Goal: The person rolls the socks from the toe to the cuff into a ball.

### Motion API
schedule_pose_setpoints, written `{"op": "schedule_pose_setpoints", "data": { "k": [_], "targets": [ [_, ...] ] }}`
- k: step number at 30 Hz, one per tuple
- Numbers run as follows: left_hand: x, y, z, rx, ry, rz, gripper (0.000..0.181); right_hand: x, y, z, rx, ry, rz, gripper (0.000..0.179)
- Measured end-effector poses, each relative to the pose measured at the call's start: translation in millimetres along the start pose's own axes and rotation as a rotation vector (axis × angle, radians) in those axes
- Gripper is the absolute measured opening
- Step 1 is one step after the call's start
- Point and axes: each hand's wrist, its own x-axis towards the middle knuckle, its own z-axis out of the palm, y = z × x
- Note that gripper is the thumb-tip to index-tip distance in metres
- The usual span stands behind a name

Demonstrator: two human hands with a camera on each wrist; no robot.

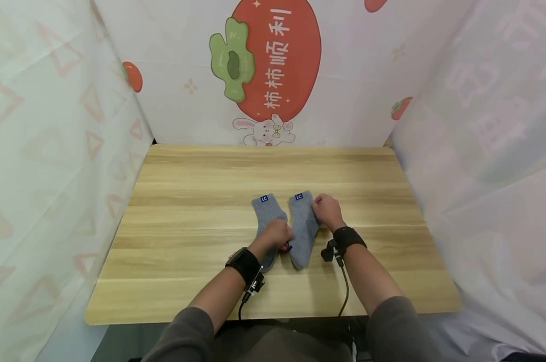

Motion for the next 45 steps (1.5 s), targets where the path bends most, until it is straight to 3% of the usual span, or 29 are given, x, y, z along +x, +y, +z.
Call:
{"op": "schedule_pose_setpoints", "data": {
  "k": [4,12,17,24,31,45],
  "targets": [
    [-1.9,-4.4,-5.5,-0.029,-0.024,-0.030,0.026,1.2,-6.4,-0.1,-0.002,0.004,-0.018,0.018],
    [-4.5,-17.4,-14.9,-0.219,-0.066,-0.072,0.025,1.7,-16.1,3.2,0.005,0.002,-0.046,0.019],
    [-6.4,-24.7,-21.8,-0.241,-0.069,-0.085,0.027,3.5,-24.3,7.1,0.003,0.003,-0.062,0.019],
    [-12.3,-32.8,-29.6,-0.342,-0.066,-0.154,0.020,3.4,-39.8,10.3,0.004,-0.008,-0.080,0.018],
    [-17.6,-45.2,-36.0,-0.292,-0.051,-0.148,0.034,1.4,-51.8,16.9,0.014,-0.014,-0.094,0.018],
    [-22.8,-72.3,-44.9,-0.386,-0.069,-0.208,0.031,4.7,-70.5,36.5,0.006,-0.044,-0.104,0.017]
  ]
}}
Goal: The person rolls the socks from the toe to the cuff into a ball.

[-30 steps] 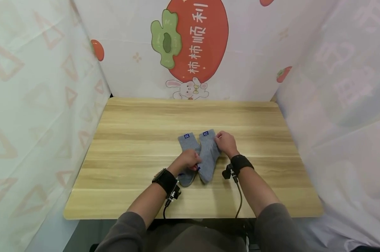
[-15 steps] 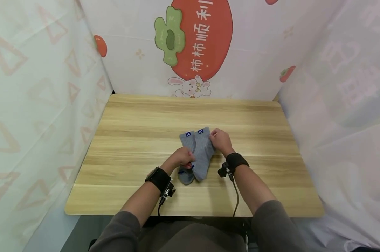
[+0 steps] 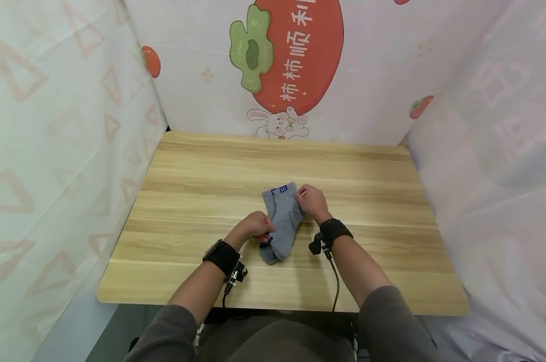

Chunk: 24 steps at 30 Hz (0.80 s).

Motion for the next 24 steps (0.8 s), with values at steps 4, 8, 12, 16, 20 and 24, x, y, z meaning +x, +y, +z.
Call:
{"op": "schedule_pose_setpoints", "data": {
  "k": [4,8,12,16,20,24],
  "targets": [
    [-2.0,-3.9,-5.2,-0.026,-0.007,-0.008,0.032,1.5,-3.0,5.6,0.005,-0.010,-0.005,0.017],
    [-4.2,-7.4,-9.9,-0.037,-0.010,-0.008,0.033,3.0,-7.8,9.1,0.020,-0.018,-0.022,0.018],
    [-4.8,-10.5,-12.2,-0.050,-0.007,-0.015,0.035,4.6,-12.7,9.7,0.045,-0.018,-0.041,0.016],
    [-4.3,-12.9,-12.5,-0.054,0.005,-0.028,0.036,5.5,-16.4,11.7,0.055,-0.016,-0.061,0.014],
    [-3.5,-15.7,-13.3,-0.052,-0.001,-0.043,0.035,6.4,-17.2,16.7,0.061,-0.028,-0.060,0.015],
    [-1.9,-20.7,-12.9,-0.032,-0.004,-0.046,0.037,7.6,-17.3,22.7,0.047,-0.044,-0.039,0.017]
  ]
}}
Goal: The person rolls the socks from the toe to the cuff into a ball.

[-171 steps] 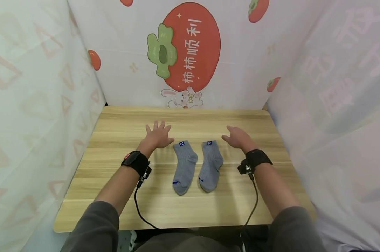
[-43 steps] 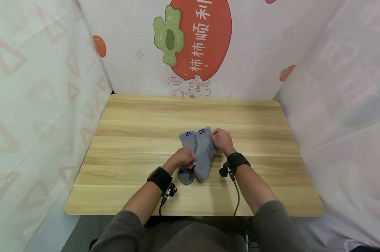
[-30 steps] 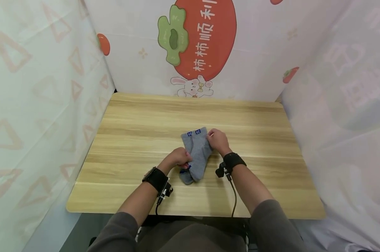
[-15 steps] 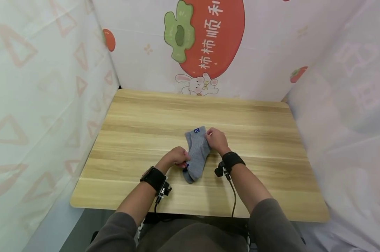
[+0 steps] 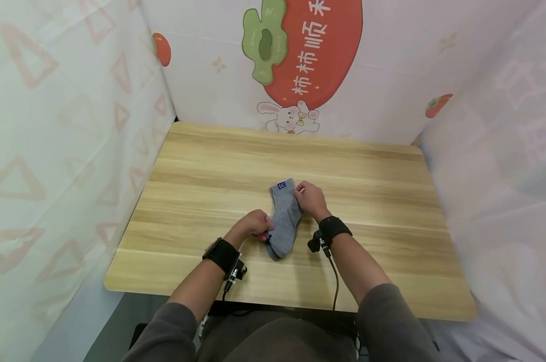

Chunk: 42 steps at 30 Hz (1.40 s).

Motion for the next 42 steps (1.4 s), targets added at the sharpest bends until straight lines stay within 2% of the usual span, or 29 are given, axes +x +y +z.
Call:
{"op": "schedule_pose_setpoints", "data": {
  "k": [7,11,15,25,28,31,36,39,42],
  "targets": [
    [6.0,-4.6,3.7,0.157,0.014,0.009,0.041,1.6,0.9,4.2,-0.020,-0.032,0.054,0.018],
    [7.6,-3.0,4.3,0.262,0.002,0.017,0.040,2.3,4.1,7.7,-0.023,-0.029,0.050,0.017],
    [8.6,-1.5,5.5,0.395,0.002,0.050,0.038,3.8,9.8,12.0,-0.020,-0.024,0.043,0.016],
    [7.2,-7.2,11.6,0.485,0.064,0.170,0.044,6.5,15.1,16.7,-0.042,-0.039,0.034,0.017],
    [7.7,-6.4,14.1,0.529,0.096,0.156,0.046,6.4,13.9,16.5,-0.055,-0.046,0.035,0.017],
    [7.7,-4.6,17.4,0.548,0.120,0.105,0.044,6.2,13.0,16.5,-0.074,-0.060,0.041,0.018],
    [8.6,-3.6,23.9,0.567,0.195,0.025,0.024,7.3,13.4,18.2,-0.128,-0.067,0.041,0.018],
    [10.1,-5.6,29.8,0.598,0.262,0.023,0.022,8.4,15.6,20.1,-0.150,-0.058,0.043,0.020],
    [10.9,-9.2,38.2,0.643,0.324,0.060,0.022,9.8,19.3,23.6,-0.162,-0.042,0.039,0.022]
  ]
}}
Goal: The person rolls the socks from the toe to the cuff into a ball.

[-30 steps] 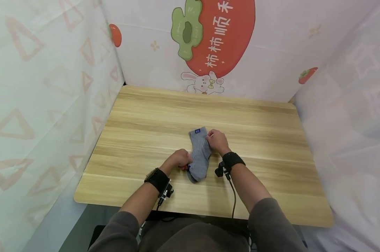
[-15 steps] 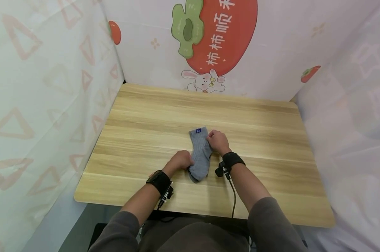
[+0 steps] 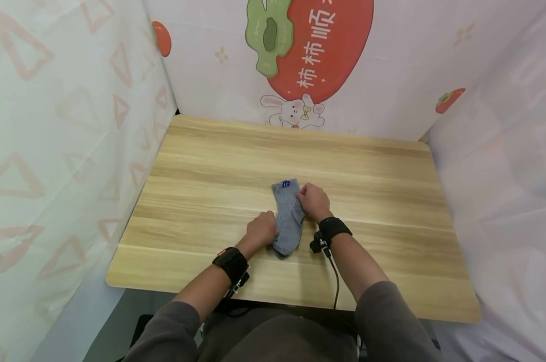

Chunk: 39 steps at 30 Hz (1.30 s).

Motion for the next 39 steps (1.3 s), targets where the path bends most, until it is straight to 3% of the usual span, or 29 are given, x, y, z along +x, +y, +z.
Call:
{"op": "schedule_pose_setpoints", "data": {
  "k": [6,10,14,20,24,32,39],
  "targets": [
    [-10.2,7.2,12.6,0.089,0.186,0.121,0.018,-2.9,5.6,4.8,-0.032,0.035,-0.031,0.024],
    [-14.9,7.7,13.8,0.160,0.281,0.294,0.013,-8.0,6.1,2.4,-0.056,0.028,-0.076,0.031],
    [-21.0,3.4,11.8,0.186,0.261,0.487,0.012,-18.5,6.5,-2.8,-0.086,0.029,-0.187,0.032],
    [-29.0,-10.6,6.0,0.116,0.191,0.628,0.011,-49.2,5.8,-13.9,-0.143,0.036,-0.439,0.021],
    [-30.5,-20.2,2.8,0.088,0.213,0.728,0.008,-71.9,4.0,-19.7,-0.176,0.029,-0.557,0.014],
    [-31.4,-21.1,1.0,0.068,0.210,0.770,0.008,-104.5,5.6,-11.1,-0.176,-0.010,-0.738,0.009],
    [-33.4,-19.6,7.4,0.064,0.165,0.712,0.008,-118.2,10.3,9.2,-0.126,-0.051,-0.773,0.007]
  ]
}}
